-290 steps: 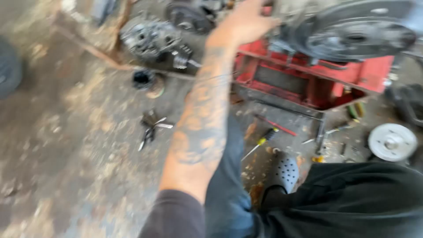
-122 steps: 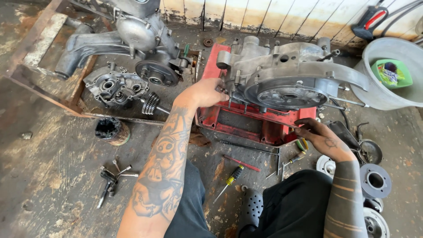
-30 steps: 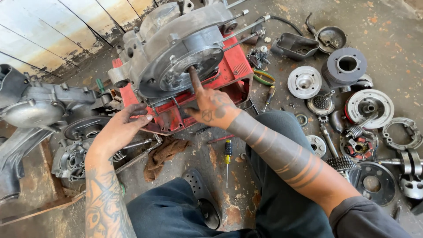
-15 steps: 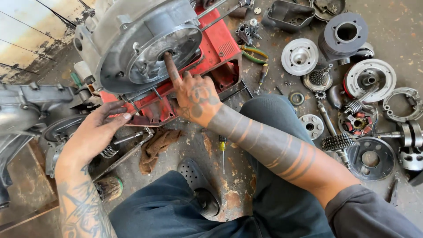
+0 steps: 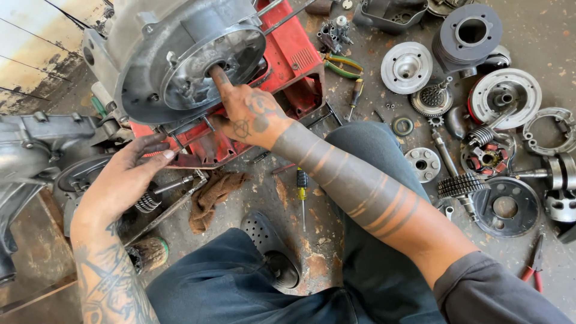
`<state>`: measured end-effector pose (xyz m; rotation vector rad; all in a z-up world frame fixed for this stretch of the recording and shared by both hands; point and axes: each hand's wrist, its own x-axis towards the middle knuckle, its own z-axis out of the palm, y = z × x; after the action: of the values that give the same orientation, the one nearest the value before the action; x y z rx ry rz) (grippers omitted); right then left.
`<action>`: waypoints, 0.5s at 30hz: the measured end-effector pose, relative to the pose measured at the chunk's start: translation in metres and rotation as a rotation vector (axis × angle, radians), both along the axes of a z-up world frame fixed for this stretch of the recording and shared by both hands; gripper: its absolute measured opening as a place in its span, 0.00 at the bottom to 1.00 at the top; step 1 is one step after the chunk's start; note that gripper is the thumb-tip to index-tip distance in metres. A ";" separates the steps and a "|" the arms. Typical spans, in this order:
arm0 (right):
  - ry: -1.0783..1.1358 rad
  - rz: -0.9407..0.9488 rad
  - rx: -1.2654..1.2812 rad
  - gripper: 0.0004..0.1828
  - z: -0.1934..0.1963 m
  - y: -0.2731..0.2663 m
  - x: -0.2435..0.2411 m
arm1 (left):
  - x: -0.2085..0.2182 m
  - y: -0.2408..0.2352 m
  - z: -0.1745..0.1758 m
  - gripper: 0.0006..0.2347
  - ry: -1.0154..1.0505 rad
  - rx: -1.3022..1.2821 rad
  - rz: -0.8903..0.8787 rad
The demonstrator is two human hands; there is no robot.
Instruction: Disassembling a motorcycle engine to inspect and remove internal components
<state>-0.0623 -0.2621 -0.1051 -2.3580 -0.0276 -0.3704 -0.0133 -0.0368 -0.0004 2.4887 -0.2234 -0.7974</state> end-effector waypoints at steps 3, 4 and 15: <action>-0.041 0.022 0.162 0.41 -0.001 0.005 0.003 | -0.001 0.002 0.000 0.22 0.009 -0.034 0.012; -0.049 0.027 0.249 0.42 -0.001 0.007 0.004 | -0.002 0.002 0.000 0.21 0.013 -0.049 0.021; 0.025 0.075 1.287 0.54 0.006 0.034 0.004 | -0.001 0.005 -0.002 0.21 0.009 -0.037 0.014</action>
<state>-0.0579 -0.2281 -0.0991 -1.0834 0.1055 -0.2067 -0.0142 -0.0318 -0.0021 2.4486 -0.2150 -0.7914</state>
